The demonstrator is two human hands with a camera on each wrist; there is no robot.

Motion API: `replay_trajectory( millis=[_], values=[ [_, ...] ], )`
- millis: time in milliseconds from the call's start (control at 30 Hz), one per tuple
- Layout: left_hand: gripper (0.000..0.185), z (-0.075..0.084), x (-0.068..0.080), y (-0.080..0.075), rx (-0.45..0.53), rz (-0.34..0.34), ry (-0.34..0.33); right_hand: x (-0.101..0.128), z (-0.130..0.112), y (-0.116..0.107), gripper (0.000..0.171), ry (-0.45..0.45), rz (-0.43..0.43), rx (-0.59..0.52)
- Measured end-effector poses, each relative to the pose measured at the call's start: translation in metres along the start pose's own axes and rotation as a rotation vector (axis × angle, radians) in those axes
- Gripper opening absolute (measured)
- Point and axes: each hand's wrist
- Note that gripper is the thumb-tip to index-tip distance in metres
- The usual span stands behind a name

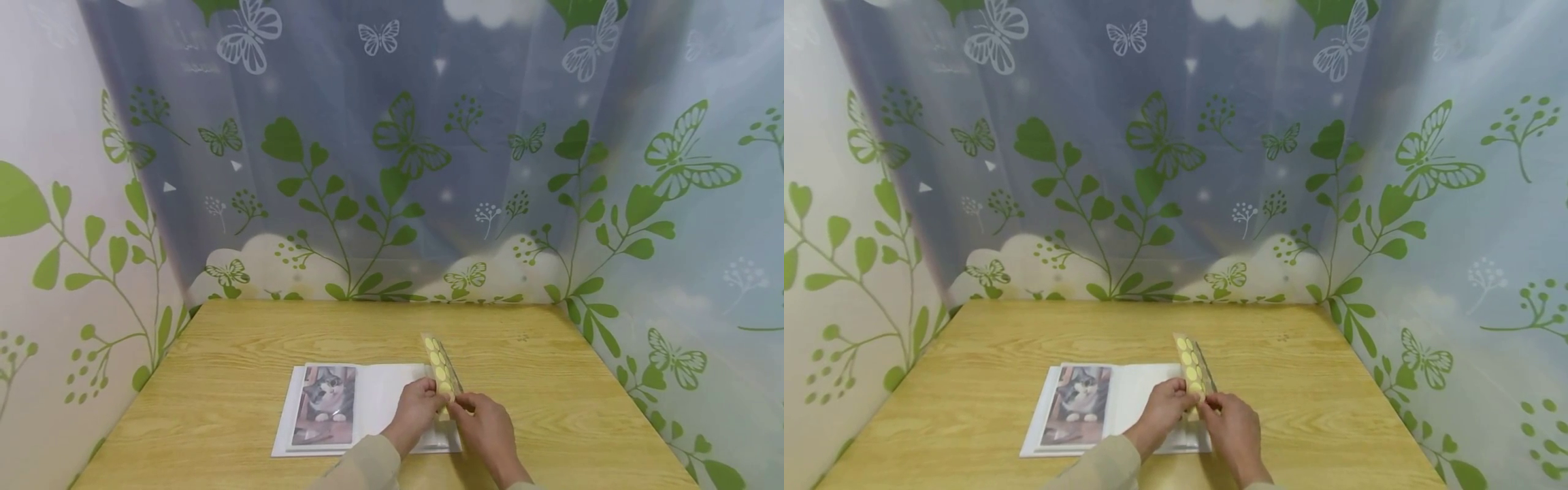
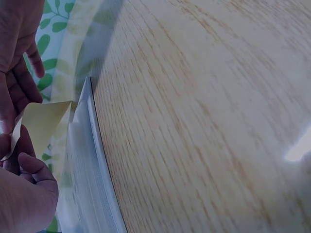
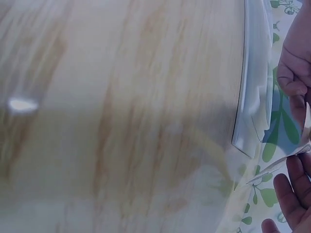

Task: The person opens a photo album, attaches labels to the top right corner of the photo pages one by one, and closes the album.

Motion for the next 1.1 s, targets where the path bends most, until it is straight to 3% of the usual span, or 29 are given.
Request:
replay_trajectory(
  millis=[667, 1100],
  values=[
    [0.011, -0.0040, -0.0011, 0.0002, 0.015, -0.016, 0.026, 0.0010, -0.0021, 0.0036, 0.018, -0.040, 0.036, 0.054],
    [0.014, -0.0019, -0.0003, -0.0022, 0.003, 0.019, -0.019, 0.0015, -0.0023, 0.0043, 0.017, -0.015, 0.035, 0.041]
  ],
)
Point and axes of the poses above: each hand's wrist, its own x-axis away from the middle knuckle, its own y-axis out of the palm, z = x × y, and after that the axes turned 6 degrees about -y, right-handed
